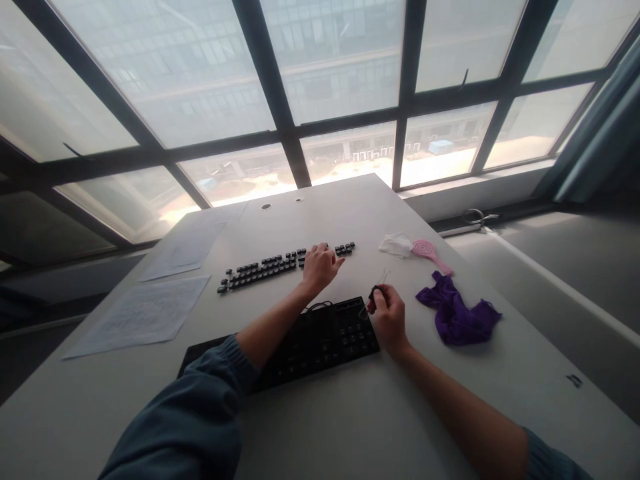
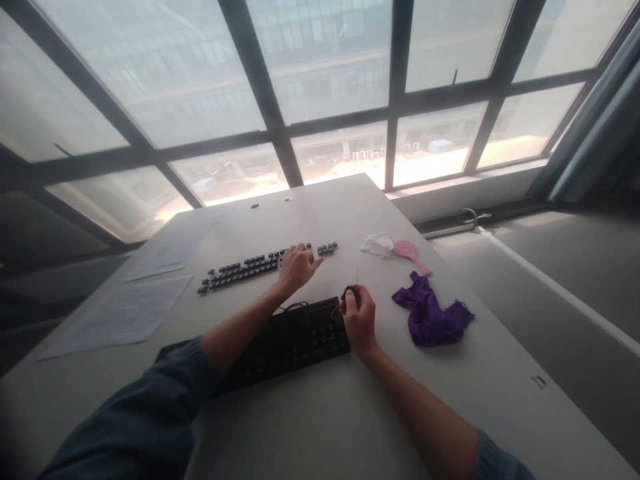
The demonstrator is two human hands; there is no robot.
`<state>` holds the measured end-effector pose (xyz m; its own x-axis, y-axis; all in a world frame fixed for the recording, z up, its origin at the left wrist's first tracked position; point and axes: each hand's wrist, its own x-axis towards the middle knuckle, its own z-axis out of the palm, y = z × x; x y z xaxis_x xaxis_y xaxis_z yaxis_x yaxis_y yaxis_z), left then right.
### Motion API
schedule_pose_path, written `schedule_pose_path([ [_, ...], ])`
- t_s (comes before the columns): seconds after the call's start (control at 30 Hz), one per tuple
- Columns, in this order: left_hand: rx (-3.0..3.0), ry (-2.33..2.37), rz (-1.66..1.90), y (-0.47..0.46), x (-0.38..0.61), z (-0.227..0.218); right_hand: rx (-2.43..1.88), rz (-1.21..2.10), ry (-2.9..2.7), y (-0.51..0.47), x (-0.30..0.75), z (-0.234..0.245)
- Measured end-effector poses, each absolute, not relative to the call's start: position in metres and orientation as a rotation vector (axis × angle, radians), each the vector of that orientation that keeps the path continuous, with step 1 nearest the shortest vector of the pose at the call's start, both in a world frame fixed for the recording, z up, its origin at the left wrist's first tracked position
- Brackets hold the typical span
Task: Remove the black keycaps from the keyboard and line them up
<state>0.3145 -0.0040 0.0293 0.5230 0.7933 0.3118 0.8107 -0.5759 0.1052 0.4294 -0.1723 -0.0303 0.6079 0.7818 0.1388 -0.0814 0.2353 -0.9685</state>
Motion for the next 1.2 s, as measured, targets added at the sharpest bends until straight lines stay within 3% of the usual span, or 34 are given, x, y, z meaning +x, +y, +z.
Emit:
schedule_pose_path([
  [0.3, -3.153, -1.165, -0.502, -0.134, 0.260, 0.044, -1.113, 0.758, -0.696, -0.172, 0.443, -0.023],
  [0.47, -3.159, -0.957, -0.725, -0.181, 0.248, 0.027, -1.432, 0.611, -1.024, -0.183, 0.446, -0.011],
  [0.73, -3.129, -0.760, -0.733, -0.195, 0.250, -0.007, -2.251, 0.368, -1.611, -0.202, 0.431, -0.006],
  [1.2, -3.160, -0.743, -0.863, -0.195, 0.249, -0.021, -2.360, 0.312, -1.965, -0.188, 0.429, 0.015],
])
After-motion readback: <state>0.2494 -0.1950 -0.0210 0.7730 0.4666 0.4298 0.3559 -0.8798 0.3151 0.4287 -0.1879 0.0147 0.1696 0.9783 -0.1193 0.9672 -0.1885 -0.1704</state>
